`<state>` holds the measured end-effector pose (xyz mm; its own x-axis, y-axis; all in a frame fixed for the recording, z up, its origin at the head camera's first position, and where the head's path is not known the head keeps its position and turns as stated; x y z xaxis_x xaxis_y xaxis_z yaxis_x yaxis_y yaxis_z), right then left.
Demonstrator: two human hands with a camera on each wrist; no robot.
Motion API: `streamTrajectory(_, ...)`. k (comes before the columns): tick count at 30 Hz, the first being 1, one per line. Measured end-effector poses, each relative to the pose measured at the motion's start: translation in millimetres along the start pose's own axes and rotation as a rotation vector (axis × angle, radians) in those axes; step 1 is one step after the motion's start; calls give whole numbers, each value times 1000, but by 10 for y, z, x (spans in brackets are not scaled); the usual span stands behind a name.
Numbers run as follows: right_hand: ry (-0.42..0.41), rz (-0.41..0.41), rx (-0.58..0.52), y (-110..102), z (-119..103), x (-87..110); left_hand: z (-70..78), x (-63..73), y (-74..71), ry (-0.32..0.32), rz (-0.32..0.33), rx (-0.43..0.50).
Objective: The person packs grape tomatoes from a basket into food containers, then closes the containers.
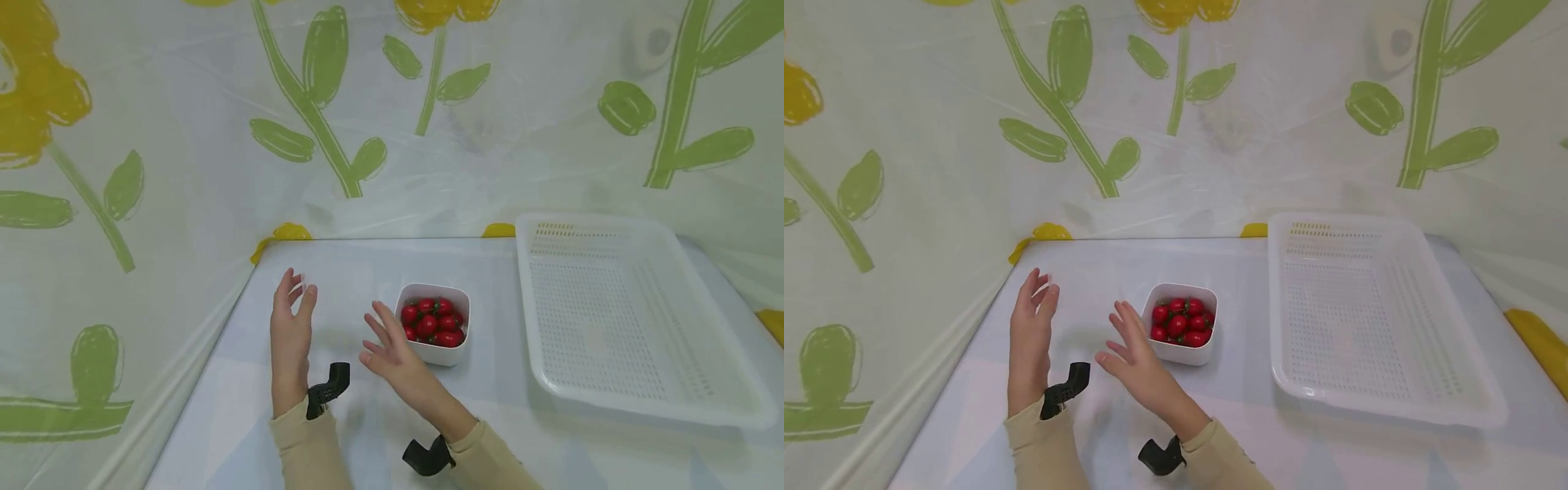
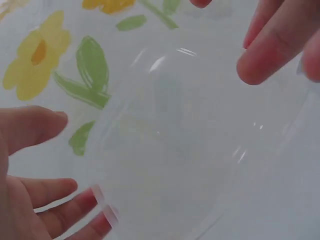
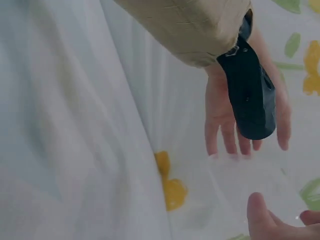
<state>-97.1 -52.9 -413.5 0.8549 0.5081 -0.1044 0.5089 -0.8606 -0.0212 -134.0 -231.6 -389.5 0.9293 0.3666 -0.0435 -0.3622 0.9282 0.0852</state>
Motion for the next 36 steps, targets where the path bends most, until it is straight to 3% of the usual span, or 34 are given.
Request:
streamTrajectory(4, -47, 125, -6, -192, -160, 35, 105, 50, 179, 111, -96, 365)
streamTrajectory(6, -20, 198, 15, -305, -200, 60, 120, 63, 297, 147, -156, 516)
streamTrajectory(9, 25, 289, -29, -465, -214, 84, 101, 68, 463, 181, -242, 658)
streamTrajectory(12, 26, 361, -107, -608, -202, 97, 50, 75, 614, 162, -314, 725)
streamTrajectory(15, 40, 441, -65, -729, -170, 111, -16, 93, 741, 93, -386, 696)
streamTrajectory(19, 110, 545, 163, -882, -110, 140, -84, 145, 871, -3, -502, 540)
streamTrajectory(23, 159, 612, 372, -1028, -52, 164, -134, 193, 953, -55, -605, 377)
streamTrajectory(29, 134, 669, 564, -1140, 22, 167, -255, 211, 1050, -69, -656, 161)
streamTrajectory(36, 156, 659, 708, -1154, 144, 137, -507, 169, 1109, -120, -650, 127)
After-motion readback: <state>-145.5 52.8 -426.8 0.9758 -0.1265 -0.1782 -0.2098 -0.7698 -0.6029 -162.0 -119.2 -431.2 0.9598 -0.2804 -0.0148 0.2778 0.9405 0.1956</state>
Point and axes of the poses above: each hand's wrist, its own x-axis away from the middle knuckle, its own y-axis out of the palm, z = x × y, the point moved 3 cm from there along -x, towards the middle knuckle, and after that the axes turned 15 degrees about x, right-handed, at the moved point
